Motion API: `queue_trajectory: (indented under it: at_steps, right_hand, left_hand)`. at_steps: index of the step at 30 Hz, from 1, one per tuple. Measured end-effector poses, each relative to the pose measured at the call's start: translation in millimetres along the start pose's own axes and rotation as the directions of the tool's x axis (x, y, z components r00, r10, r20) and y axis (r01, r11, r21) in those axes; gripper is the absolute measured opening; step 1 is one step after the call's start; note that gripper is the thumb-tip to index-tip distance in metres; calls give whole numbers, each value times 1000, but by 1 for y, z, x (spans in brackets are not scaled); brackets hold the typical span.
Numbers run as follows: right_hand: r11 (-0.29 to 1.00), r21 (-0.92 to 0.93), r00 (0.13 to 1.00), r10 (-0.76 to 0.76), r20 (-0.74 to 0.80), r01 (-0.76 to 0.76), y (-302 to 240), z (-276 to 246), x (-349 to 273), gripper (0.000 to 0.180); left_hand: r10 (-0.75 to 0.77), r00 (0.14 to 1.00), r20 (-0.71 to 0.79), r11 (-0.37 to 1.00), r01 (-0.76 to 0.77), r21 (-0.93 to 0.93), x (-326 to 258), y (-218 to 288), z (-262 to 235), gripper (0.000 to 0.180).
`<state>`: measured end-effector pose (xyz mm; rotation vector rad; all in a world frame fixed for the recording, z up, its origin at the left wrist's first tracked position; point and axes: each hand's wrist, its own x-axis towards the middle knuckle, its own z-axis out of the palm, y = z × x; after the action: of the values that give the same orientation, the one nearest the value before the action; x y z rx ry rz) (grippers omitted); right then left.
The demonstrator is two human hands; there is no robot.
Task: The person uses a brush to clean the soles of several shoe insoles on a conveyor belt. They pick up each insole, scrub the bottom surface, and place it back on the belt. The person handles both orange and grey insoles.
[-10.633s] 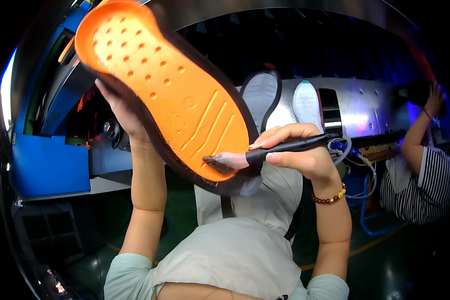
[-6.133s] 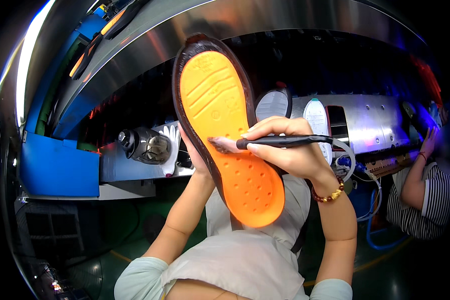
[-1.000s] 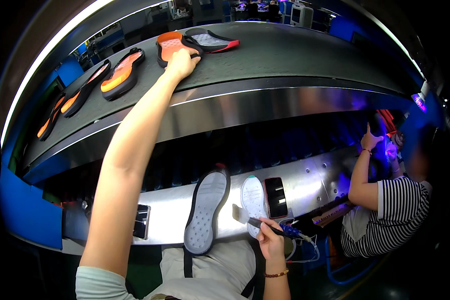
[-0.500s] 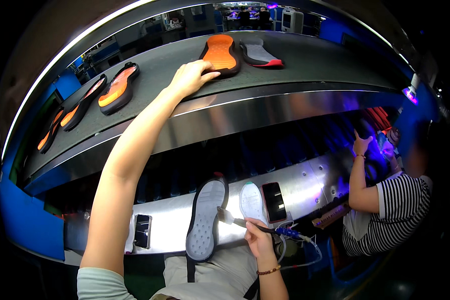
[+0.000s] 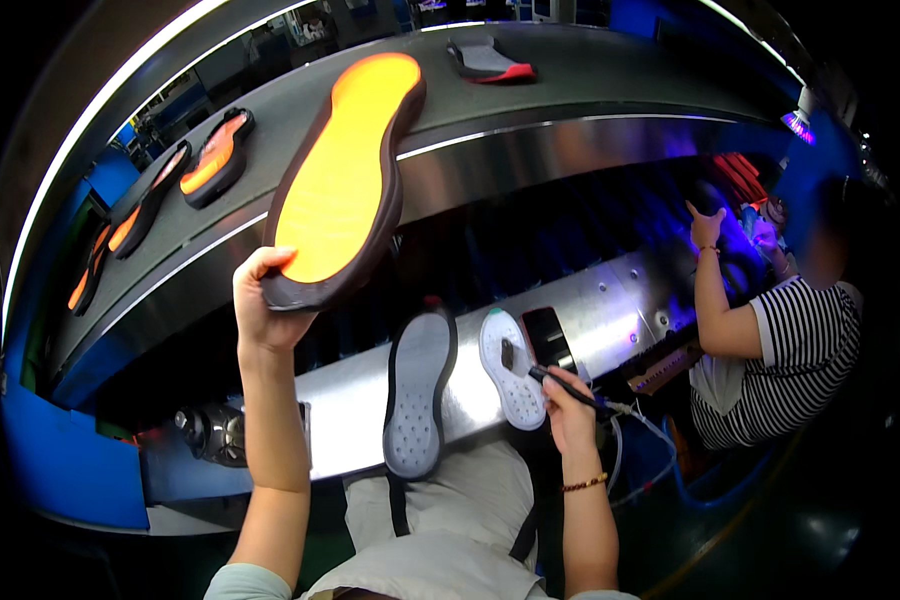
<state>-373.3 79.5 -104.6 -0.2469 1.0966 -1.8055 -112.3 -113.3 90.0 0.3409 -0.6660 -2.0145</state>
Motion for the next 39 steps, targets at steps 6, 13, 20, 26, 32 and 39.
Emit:
queue_trajectory:
  at_steps: [6,13,20,26,32,39]
  right_hand:
    - [994,35,991,-111,74,108,-18,8,-8,19]
    - [993,74,970,-106,221,91,-18,27,-8,20]
    - [952,-284,787,87,611,116,-7,115,-36,21]
    - [933,-307,753,62,656,190,13,172,-4,19]
    - [800,-368,664,-50,746,473,4,198,-5,15]
    - [324,-276,368,-269,890,905,30,167,-56,13]
  left_hand:
    - [281,936,213,849,-346,400,-73,-34,-40,54]
    - [-183,902,391,931,287,-227,-133,-74,-78,92]
    - [78,994,-83,996,-73,57,-126,-92,-156,66]
    - [199,972,-121,972,-212,-99,-111,-118,-99,71]
    - [80,992,-102,996,-84,-40,-109,-130,-102,73]
    - [201,964,-173,980,-198,38,-96,-110,-113,71]
